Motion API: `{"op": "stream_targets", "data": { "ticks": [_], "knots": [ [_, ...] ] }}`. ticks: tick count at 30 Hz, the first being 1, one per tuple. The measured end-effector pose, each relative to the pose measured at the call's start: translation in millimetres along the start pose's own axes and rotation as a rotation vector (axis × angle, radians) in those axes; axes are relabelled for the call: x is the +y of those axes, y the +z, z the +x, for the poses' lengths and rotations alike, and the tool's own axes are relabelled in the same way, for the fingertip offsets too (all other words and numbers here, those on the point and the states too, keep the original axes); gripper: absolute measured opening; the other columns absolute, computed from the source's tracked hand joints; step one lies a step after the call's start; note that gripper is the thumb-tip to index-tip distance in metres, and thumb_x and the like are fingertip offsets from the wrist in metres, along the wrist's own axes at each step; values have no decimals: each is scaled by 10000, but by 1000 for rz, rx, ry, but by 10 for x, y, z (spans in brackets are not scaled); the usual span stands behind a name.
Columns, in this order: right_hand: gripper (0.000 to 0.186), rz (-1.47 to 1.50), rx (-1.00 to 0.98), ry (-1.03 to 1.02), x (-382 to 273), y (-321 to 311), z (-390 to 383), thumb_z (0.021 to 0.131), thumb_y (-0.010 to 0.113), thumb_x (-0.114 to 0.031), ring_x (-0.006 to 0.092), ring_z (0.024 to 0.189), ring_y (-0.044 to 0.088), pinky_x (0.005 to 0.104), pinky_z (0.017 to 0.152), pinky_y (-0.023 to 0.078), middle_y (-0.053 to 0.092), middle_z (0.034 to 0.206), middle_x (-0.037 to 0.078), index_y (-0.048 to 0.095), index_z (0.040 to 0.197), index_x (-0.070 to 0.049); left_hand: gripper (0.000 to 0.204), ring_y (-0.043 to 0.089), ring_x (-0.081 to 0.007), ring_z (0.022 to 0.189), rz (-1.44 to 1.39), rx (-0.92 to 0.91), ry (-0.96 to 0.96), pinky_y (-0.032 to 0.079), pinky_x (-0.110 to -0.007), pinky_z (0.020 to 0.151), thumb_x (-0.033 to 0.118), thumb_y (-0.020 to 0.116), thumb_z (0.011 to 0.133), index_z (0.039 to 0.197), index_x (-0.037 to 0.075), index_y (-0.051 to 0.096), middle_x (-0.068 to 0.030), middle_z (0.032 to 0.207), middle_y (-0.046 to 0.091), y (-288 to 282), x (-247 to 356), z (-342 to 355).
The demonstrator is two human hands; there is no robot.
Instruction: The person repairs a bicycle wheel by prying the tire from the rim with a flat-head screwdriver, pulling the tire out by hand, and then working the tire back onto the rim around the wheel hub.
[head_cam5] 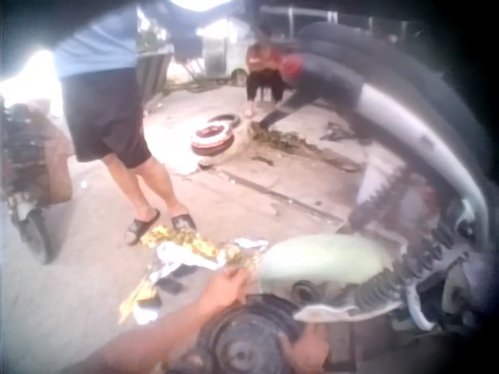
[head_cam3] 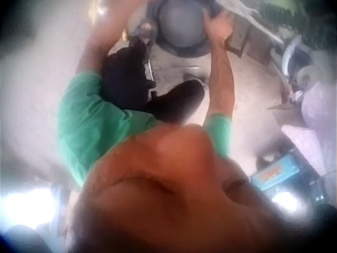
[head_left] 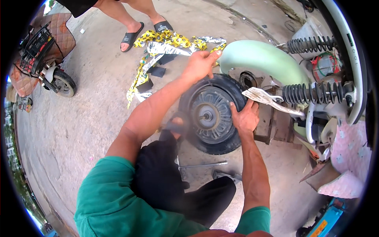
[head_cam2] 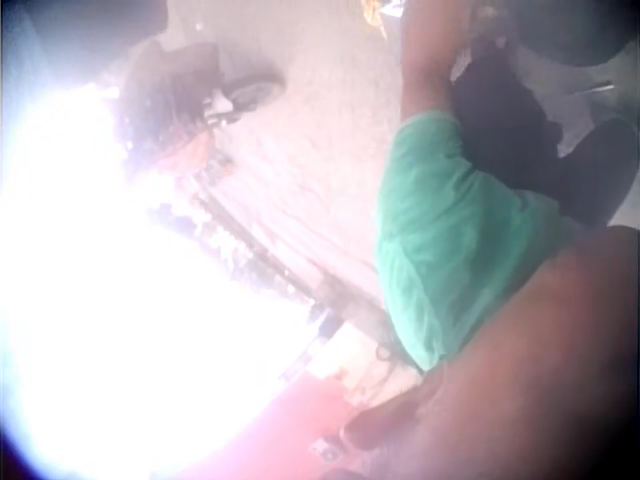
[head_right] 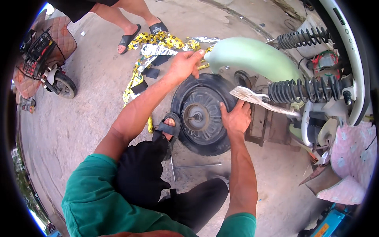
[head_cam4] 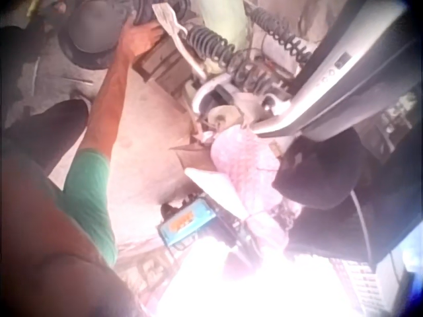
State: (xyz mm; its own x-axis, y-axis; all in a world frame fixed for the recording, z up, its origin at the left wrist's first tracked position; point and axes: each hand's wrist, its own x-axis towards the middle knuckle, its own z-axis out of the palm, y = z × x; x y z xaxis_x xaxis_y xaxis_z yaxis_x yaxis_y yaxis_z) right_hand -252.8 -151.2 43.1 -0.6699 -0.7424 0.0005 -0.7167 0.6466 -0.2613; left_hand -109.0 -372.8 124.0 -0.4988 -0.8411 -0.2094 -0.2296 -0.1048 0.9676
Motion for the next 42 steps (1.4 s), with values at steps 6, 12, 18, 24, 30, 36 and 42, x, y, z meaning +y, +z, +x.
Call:
{"op": "stream_targets", "data": {
  "ticks": [6,12,18,24,30,36,42],
  "knots": [
    [968,68,26,-5,136,106,-220,891,766,-549,482,1254,551,571,1039,482,538,1360,267,344,1602,-47,619,641,-256,512,-123,8,-180,543,-394,532,562,642,1030,864,-34,661,-86,619,581,-131,-49,656],
    [971,57,26,-22,208,145,-227,897,759,-555,484,1255,552,574,1035,488,532,1372,265,338,1609,-45,621,582,-257,525,-250,43,-361,534,-427,548,623,604,1026,898,16,601,-47,639,504,-270,-388,1096],
    [975,86,16,-30,149,120,-207,892,762,-556,485,1258,554,559,1051,483,531,1389,267,344,1616,-52,567,616,-287,621,-357,112,-469,590,-482,623,589,579,1047,997,27,626,-84,747,568,-384,-723,1367],
    [1000,39,-8,-12,121,42,-137,856,776,-623,464,1191,604,545,1029,511,567,1288,247,399,1548,-8,564,625,-260,631,-303,141,-464,594,-456,616,582,573,1049,1016,22,631,-73,774,573,-360,-672,1320],
    [1106,161,-274,162,152,-28,378,833,665,-797,474,1266,645,516,1080,510,650,1356,345,476,1498,66,557,633,-269,610,-326,105,-424,568,-429,611,578,582,1045,921,35,596,-56,697,533,-421,-634,1265],
    [1042,94,-283,179,23,-50,352,835,679,-791,462,1197,685,517,1061,521,714,1247,321,554,1439,49,560,640,-274,625,-345,110,-448,572,-428,617,579,590,1042,933,30,619,-55,710,552,-507,-746,1256],
    [1043,32,-241,171,-80,-101,319,818,707,-789,422,1215,691,514,1031,543,713,1284,291,549,1442,33,540,614,-264,588,-397,278,-371,561,-420,554,528,619,1045,949,-4,630,-90,710,547,-475,-876,1439]
  ]
}}
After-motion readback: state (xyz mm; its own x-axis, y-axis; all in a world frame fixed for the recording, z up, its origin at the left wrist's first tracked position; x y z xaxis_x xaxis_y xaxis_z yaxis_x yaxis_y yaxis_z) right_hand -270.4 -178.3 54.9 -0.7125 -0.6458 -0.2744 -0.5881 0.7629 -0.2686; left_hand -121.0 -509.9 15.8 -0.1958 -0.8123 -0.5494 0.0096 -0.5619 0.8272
